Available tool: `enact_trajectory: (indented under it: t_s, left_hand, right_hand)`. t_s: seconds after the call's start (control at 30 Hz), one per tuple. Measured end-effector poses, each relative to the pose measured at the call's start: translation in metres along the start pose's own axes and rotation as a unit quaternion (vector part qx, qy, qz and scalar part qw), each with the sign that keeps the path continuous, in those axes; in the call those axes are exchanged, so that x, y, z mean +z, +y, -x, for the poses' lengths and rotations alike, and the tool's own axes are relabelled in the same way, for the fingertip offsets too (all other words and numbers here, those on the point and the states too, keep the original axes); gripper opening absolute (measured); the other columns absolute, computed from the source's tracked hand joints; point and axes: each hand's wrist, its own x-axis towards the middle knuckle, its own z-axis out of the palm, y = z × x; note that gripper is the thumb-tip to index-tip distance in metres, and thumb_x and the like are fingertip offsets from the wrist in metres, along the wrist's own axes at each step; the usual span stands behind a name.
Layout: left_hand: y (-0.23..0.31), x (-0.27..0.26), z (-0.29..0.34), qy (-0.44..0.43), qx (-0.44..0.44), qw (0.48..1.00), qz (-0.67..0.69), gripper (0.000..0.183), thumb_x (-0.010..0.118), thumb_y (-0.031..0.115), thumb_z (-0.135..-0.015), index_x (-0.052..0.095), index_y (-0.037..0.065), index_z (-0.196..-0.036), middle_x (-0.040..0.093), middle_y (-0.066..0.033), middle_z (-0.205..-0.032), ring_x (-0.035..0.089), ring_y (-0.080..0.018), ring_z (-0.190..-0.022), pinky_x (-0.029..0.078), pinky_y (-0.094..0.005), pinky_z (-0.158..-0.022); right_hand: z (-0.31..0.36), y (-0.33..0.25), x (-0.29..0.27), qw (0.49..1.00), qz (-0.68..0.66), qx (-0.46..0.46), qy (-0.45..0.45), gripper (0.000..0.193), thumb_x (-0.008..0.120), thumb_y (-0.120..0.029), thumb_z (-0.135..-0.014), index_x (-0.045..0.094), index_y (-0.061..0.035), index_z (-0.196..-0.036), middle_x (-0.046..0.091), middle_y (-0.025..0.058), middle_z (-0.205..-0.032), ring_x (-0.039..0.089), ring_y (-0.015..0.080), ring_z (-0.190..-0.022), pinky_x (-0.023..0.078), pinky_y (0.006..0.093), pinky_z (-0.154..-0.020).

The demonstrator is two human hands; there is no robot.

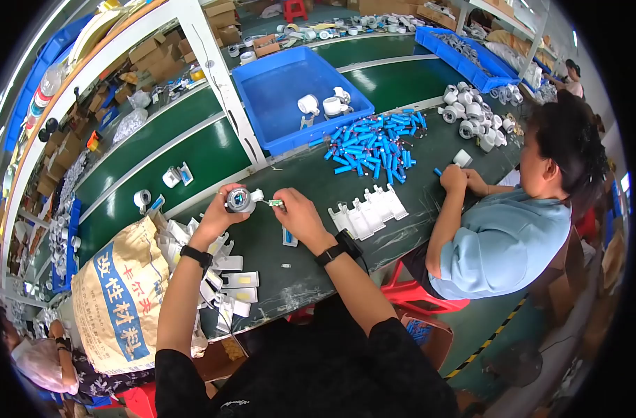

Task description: The person peels a yellow sticker and presses it onto a white plastic base before setting it aside. They then connect a battery to a light fixture's circuit board, tuck the battery inside, and snap the fixture onto the base.

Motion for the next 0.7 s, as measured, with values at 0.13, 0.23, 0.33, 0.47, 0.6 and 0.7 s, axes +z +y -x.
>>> enact_trajectory:
  t_s: [0.13,0.23,0.33,0.47,0.6,0.7]
  left_hand:
    - [-0.020,0.006,-0.010,-0.011,-0.005,1.000,-0.024,0.068,0.080,-0.002,-0.072,0.049,0.008,-0.132,0.057,-0.0043,-0.124,0.054,-0.0155,-0.118,0.041,-0.0289,-0.105]
    - [-0.034,0.008,-0.017,-0.028,0.009,0.997,-0.078,0.068,0.082,0.000,-0.070,0.049,0.008,-0.130,0.061,-0.0073,-0.120,0.059,-0.0190,-0.115,0.045,-0.0310,-0.102]
    - [-0.043,0.012,-0.016,-0.027,0.007,0.990,-0.140,0.073,0.083,0.000,-0.070,0.049,0.006,-0.134,0.062,-0.0090,-0.123,0.059,-0.0211,-0.117,0.045,-0.0323,-0.103]
    - [-0.053,-0.040,-0.017,0.079,-0.010,0.960,-0.270,0.068,0.080,0.008,-0.075,0.053,0.004,-0.137,0.062,-0.0163,-0.131,0.061,-0.0286,-0.120,0.047,-0.0372,-0.103]
    - [-0.052,-0.083,-0.005,0.157,-0.051,0.914,-0.371,0.035,0.075,0.025,-0.081,0.070,0.005,-0.108,0.069,-0.0183,-0.111,0.067,-0.0344,-0.104,0.053,-0.0423,-0.091]
    - [-0.055,-0.071,-0.003,0.134,-0.109,0.876,-0.450,0.033,0.074,0.038,-0.080,0.074,0.008,-0.094,0.071,-0.0175,-0.099,0.068,-0.0362,-0.093,0.054,-0.0441,-0.084]
  right_hand:
    - [0.000,0.008,-0.002,0.998,0.045,0.016,-0.035,0.019,0.072,-0.006,-0.082,0.058,-0.0060,-0.095,0.060,0.0110,-0.087,0.063,0.0288,-0.073,0.051,0.0384,-0.065]
    - [0.002,0.015,0.002,0.995,0.077,0.004,-0.056,0.018,0.071,-0.005,-0.080,0.056,-0.0063,-0.090,0.059,0.0120,-0.085,0.062,0.0329,-0.074,0.050,0.0422,-0.066]
    - [0.008,0.026,0.008,0.994,0.083,0.027,-0.069,0.017,0.072,-0.005,-0.078,0.056,-0.0060,-0.086,0.059,0.0123,-0.082,0.062,0.0348,-0.076,0.049,0.0442,-0.067]
    - [0.016,0.038,0.016,0.993,0.070,0.065,-0.067,0.017,0.072,-0.006,-0.076,0.057,-0.0054,-0.083,0.061,0.0123,-0.079,0.062,0.0347,-0.076,0.050,0.0439,-0.067]
    - [0.022,0.031,0.017,0.991,0.039,0.089,-0.097,0.015,0.069,-0.006,-0.076,0.057,-0.0060,-0.083,0.062,0.0135,-0.081,0.063,0.0372,-0.079,0.050,0.0465,-0.068]
    - [0.025,0.032,0.018,0.990,0.059,0.098,-0.079,0.017,0.073,-0.007,-0.075,0.059,-0.0043,-0.082,0.062,0.0115,-0.079,0.064,0.0306,-0.074,0.050,0.0392,-0.065]
